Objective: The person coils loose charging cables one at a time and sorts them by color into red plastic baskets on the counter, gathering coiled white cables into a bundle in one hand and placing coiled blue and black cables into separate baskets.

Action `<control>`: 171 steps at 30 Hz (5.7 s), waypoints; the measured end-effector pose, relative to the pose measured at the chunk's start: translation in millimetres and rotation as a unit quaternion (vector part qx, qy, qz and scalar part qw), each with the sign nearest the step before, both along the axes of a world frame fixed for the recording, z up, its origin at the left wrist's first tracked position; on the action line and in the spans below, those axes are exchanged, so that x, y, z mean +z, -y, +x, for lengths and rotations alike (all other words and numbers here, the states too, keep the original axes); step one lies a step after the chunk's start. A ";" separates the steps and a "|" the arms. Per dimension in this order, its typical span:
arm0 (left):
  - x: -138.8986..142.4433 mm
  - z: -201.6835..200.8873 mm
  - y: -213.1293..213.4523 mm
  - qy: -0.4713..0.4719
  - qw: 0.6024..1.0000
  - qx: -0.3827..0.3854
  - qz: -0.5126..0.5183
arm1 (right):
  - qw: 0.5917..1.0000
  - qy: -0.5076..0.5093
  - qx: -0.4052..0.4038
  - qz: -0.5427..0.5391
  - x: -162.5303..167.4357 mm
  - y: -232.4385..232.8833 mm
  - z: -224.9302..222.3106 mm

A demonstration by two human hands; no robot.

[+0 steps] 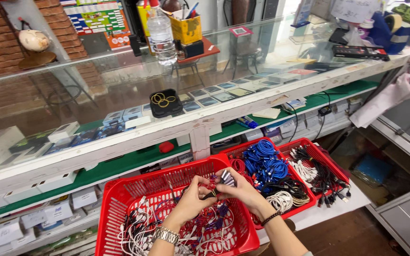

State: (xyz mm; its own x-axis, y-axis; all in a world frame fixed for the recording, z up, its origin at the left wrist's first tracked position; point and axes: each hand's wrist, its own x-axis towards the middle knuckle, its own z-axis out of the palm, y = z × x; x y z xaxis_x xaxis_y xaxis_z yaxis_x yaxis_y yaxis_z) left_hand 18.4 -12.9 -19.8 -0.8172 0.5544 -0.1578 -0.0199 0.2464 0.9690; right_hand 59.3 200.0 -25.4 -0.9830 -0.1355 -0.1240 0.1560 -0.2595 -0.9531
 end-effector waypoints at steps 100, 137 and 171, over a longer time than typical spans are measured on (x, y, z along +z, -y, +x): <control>-51.3 -24.9 209.4 0.221 0.893 0.380 0.102 | 0.734 0.035 -0.088 0.673 -101.5 147.8 -56.3; -41.1 23.4 134.3 0.228 0.940 0.245 0.059 | 0.813 -0.063 0.462 0.349 -14.9 137.5 -70.2; -33.5 24.3 144.2 0.317 0.753 0.402 0.413 | 0.943 -0.001 0.262 0.206 -16.2 169.3 -70.6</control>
